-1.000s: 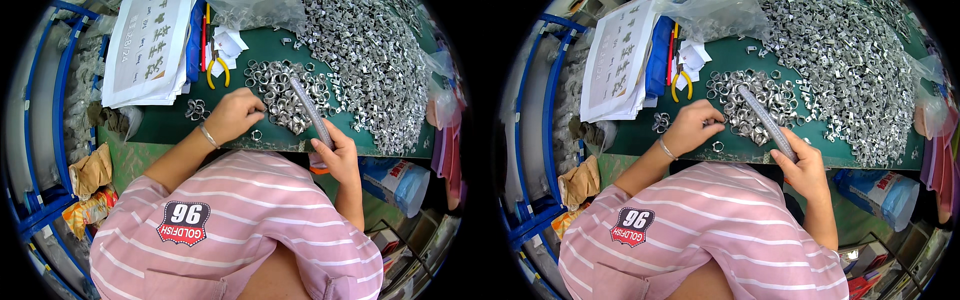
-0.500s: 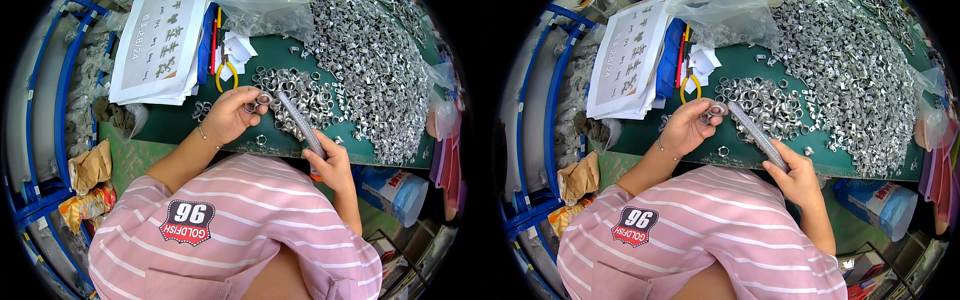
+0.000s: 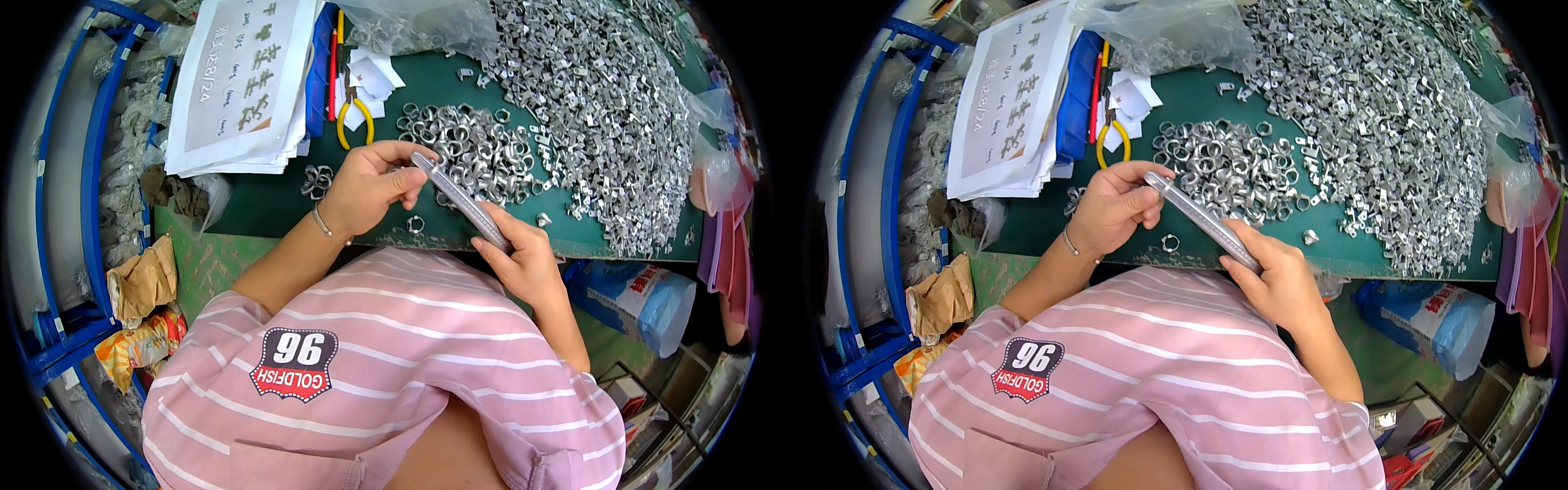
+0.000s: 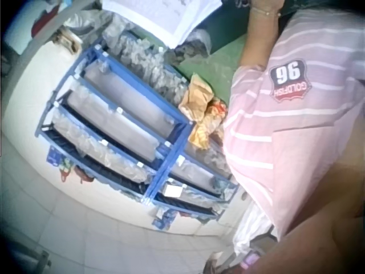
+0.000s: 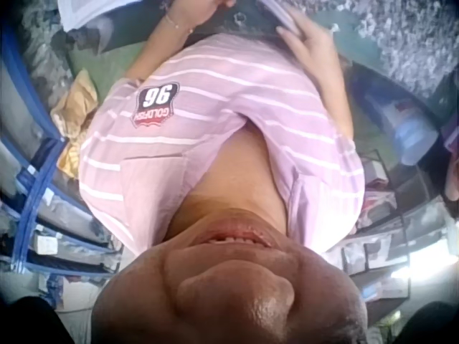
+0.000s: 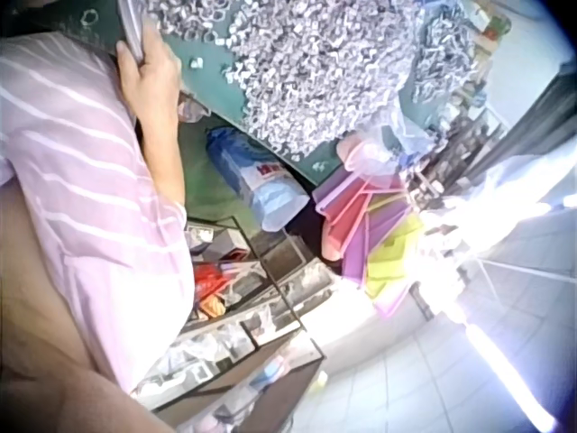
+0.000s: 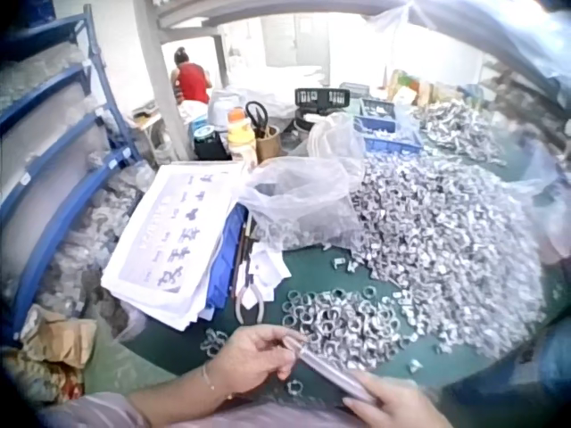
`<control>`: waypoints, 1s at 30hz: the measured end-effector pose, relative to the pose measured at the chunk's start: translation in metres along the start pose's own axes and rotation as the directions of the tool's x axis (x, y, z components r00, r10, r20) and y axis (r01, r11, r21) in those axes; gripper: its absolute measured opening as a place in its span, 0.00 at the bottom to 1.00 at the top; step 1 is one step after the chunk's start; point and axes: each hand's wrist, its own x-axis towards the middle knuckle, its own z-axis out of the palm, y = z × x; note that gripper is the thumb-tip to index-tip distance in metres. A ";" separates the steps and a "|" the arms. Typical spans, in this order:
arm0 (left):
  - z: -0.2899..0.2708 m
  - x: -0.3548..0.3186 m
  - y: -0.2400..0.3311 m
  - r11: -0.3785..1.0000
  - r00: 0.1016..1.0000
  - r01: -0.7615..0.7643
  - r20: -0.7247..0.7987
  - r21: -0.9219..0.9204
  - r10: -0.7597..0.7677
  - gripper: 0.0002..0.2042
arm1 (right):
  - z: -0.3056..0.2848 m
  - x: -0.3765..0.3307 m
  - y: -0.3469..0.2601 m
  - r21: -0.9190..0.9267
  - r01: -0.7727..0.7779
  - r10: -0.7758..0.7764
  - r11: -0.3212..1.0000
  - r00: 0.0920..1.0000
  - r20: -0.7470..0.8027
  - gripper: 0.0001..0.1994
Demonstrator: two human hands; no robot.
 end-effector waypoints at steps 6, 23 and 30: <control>0.002 -0.002 -0.009 0.991 0.999 -0.030 0.032 0.129 0.026 0.15 | 0.006 0.000 -0.002 -0.062 0.071 -0.071 0.996 0.997 0.007 0.20; -0.005 0.014 0.007 0.960 0.948 -0.270 -0.198 -0.074 0.251 0.06 | -0.011 -0.018 0.029 0.166 -0.143 0.154 0.976 0.986 -0.058 0.21; -0.003 0.024 -0.008 0.501 0.958 -0.203 0.064 0.841 0.280 0.05 | -0.016 -0.019 0.029 0.214 -0.079 0.123 0.974 0.972 -0.202 0.21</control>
